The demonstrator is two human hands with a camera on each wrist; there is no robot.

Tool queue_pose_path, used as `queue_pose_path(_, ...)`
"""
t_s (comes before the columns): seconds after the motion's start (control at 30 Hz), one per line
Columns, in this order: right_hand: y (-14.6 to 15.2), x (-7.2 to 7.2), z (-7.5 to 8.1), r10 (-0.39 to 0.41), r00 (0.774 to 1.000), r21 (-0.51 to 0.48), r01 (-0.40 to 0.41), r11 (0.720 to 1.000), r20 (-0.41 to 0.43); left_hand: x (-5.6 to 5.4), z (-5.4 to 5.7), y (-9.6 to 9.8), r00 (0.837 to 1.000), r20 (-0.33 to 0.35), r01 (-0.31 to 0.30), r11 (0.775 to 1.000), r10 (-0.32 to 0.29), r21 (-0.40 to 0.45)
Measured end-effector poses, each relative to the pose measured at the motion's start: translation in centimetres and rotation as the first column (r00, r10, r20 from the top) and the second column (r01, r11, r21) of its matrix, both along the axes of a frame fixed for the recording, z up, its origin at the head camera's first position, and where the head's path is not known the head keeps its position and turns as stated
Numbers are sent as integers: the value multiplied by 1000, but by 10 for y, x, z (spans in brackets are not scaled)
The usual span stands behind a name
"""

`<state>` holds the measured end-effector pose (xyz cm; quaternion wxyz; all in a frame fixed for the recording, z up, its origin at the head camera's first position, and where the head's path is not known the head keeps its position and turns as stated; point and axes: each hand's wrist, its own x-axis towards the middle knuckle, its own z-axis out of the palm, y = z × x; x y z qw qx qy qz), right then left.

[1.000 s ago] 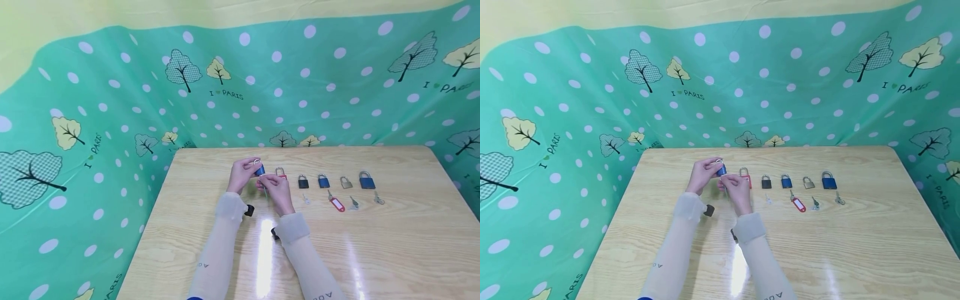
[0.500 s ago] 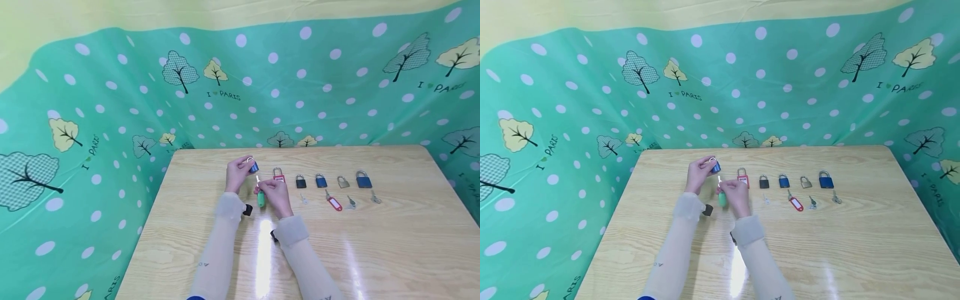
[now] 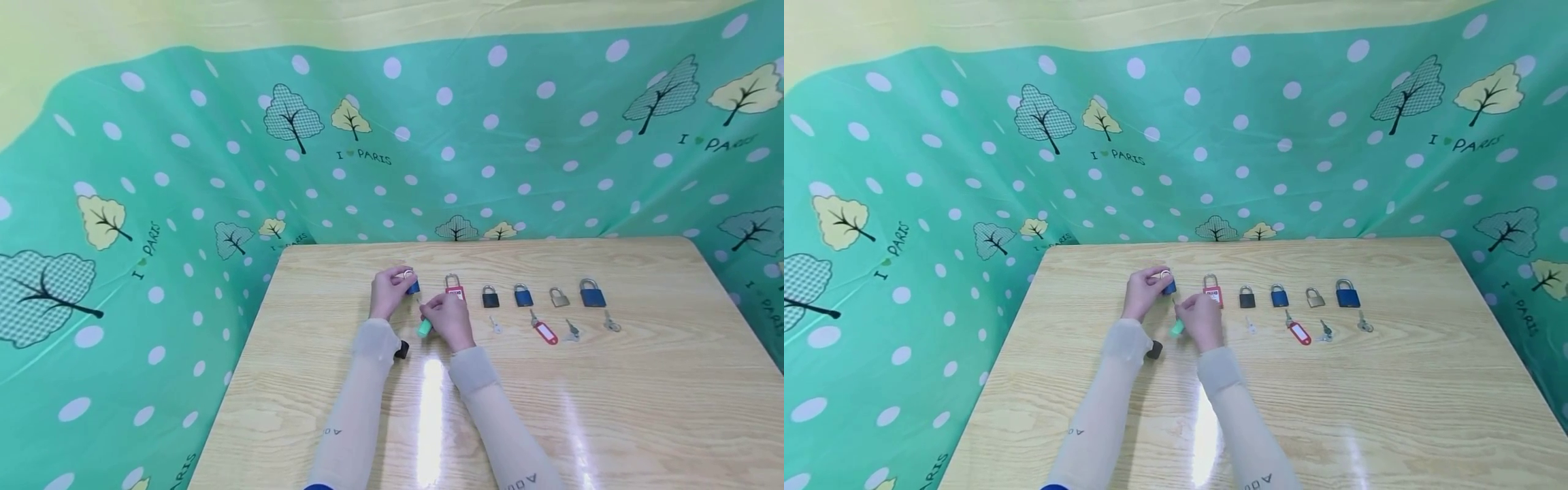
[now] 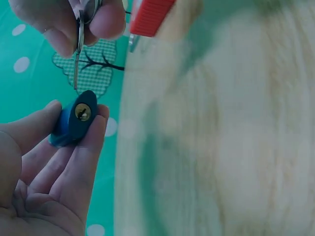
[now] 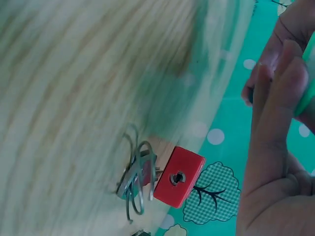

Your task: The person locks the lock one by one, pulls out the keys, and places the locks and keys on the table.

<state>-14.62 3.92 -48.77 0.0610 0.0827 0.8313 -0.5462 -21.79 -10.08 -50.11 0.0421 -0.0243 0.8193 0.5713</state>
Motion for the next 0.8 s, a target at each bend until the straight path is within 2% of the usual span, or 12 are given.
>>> queue_pose_path(0.17, -2, -2, -4, 67, 996, 137, -75, 988, 60, -2, -9, -2, 999, -9, 47, 995, -48, -88)
queue_pose_path(0.37, -5, -3, -6, 81, 992, 243, -103, 965, 99, -5, -16, -1, 998, 3, 64, 987, -64, -145)
queue_pose_path(0.53, -7, -6, -7, 113, 989, 370, -141, 918, 96, -7, -20, -1, 998, -11, 65, 984, -67, -164)
queue_pose_path(0.8, -14, -13, -9, 138, 984, 512, -178, 840, 114, -7, -16, 1, 998, -6, 61, 981, -63, -186)
